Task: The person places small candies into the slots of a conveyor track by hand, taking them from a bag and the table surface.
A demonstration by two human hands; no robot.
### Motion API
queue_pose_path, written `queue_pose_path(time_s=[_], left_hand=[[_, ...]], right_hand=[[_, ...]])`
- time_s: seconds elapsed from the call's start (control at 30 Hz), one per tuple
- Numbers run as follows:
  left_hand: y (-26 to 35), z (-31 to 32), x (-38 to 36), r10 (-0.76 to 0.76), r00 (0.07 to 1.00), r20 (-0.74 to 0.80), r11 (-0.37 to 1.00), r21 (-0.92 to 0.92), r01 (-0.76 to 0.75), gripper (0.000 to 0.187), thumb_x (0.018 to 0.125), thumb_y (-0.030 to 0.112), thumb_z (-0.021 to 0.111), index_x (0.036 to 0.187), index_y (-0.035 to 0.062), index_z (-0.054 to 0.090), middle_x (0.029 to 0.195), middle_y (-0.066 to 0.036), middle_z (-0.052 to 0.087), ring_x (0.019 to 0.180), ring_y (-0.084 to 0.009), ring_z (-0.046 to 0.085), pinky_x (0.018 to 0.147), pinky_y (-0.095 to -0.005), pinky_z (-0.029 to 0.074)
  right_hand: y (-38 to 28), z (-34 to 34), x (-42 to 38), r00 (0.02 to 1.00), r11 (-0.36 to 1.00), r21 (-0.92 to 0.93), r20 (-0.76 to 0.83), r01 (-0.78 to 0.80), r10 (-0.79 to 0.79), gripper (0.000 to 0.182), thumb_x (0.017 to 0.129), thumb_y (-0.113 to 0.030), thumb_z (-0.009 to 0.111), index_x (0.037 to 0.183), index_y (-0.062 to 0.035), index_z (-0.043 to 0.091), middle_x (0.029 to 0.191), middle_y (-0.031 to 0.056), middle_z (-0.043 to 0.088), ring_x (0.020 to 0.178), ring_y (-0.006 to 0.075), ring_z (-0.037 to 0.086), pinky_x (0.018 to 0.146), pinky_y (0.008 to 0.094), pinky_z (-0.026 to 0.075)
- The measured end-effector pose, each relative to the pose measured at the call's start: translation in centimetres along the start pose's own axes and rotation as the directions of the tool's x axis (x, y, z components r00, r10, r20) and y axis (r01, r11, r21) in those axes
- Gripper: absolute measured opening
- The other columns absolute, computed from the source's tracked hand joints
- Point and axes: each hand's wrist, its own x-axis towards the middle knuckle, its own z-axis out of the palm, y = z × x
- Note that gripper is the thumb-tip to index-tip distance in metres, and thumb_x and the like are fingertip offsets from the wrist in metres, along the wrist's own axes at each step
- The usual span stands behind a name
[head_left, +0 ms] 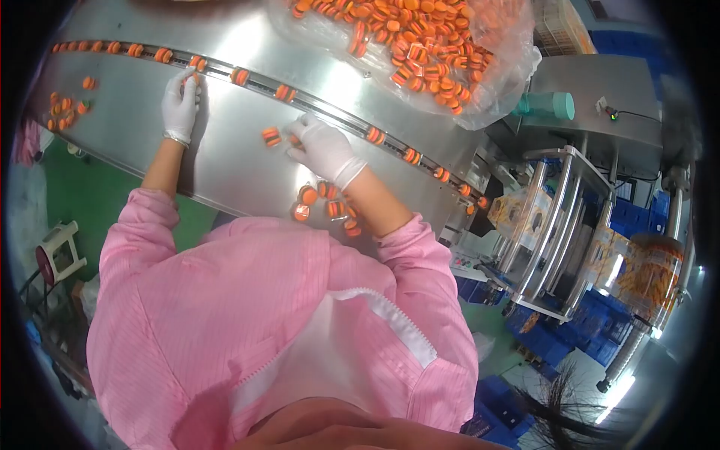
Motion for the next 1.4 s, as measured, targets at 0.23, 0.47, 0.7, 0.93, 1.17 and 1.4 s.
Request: queue_pose_path(time_s=[0.23,0.47,0.7,0.93,1.17,1.4], left_hand=[[-1.0,0.1,0.3,0.026,1.0,-0.004,0.999,-0.032,-0.026,0.026,0.094,0.021,0.055,0.116,0.0085,0.06,0.08,0.003,0.056,0.064,-0.0029,0.049,0.054,-0.0172,0.042],[0.1,0.2,-0.2,0.003,1.0,0.01,1.0,-0.019,-0.003,0.026,0.095,0.021,0.053,0.118,0.0116,0.06,0.078,0.005,0.054,0.062,-0.001,0.045,0.051,-0.0159,0.039],[-0.7,0.3,0.1,0.016,1.0,0.007,1.0,-0.009,-0.016,0.027,0.096,0.022,0.052,0.12,0.0113,0.058,0.075,0.006,0.053,0.059,-0.0004,0.042,0.051,-0.015,0.036],[-0.3,0.4,0.0,0.018,1.0,0.01,1.0,-0.001,-0.018,0.027,0.096,0.021,0.051,0.12,0.0099,0.057,0.076,0.005,0.053,0.058,-0.0007,0.041,0.051,-0.015,0.035],[-0.4,0.4,0.0,0.023,1.0,0.017,1.0,0.004,-0.023,0.027,0.096,0.021,0.049,0.12,0.0104,0.057,0.077,0.005,0.053,0.061,-0.0004,0.042,0.052,-0.0143,0.035],[-0.2,0.5,-0.1,0.012,1.0,0.0,1.0,-0.004,-0.012,0.026,0.095,0.02,0.051,0.118,0.0099,0.058,0.076,0.005,0.053,0.059,0.0,0.041,0.051,-0.0144,0.034]], right_hand=[[5.3,-0.6,-4.4,0.942,0.965,-0.217,-0.328,-0.144,0.067,0.024,0.078,-0.017,0.061,0.101,-0.0119,0.064,0.093,0.0106,0.057,0.089,0.0299,0.058,0.078,0.0411,0.049],[8.4,-3.5,-9.5,0.896,0.895,-0.306,-0.402,-0.324,0.187,0.04,0.076,-0.023,0.068,0.114,-0.0157,0.063,0.121,0.0085,0.055,0.109,0.0318,0.052,0.091,0.0433,0.044],[17.1,-12.4,-6.9,0.667,0.91,-0.116,-0.717,-0.399,0.201,0.033,0.077,-0.015,0.062,0.109,-0.006,0.062,0.107,0.0171,0.061,0.102,0.035,0.056,0.091,0.0414,0.045],[21.6,-17.8,-3.0,0.588,0.732,-0.017,-0.608,-0.681,0.534,0.048,0.077,-0.019,0.064,0.123,-0.0124,0.055,0.121,0.0171,0.055,0.107,0.0332,0.057,0.09,0.0419,0.047],[24.0,-17.8,-1.9,0.607,0.647,-0.045,-0.4,-0.761,0.687,0.06,0.076,-0.029,0.069,0.125,-0.0052,0.042,0.116,0.0197,0.059,0.105,0.0347,0.059,0.089,0.0427,0.048],[21.1,-18.1,-2.0,0.601,0.676,0.024,-0.437,-0.736,0.669,0.067,0.073,-0.045,0.073,0.117,-0.0022,0.046,0.106,0.0201,0.063,0.102,0.0361,0.061,0.087,0.0426,0.048]])
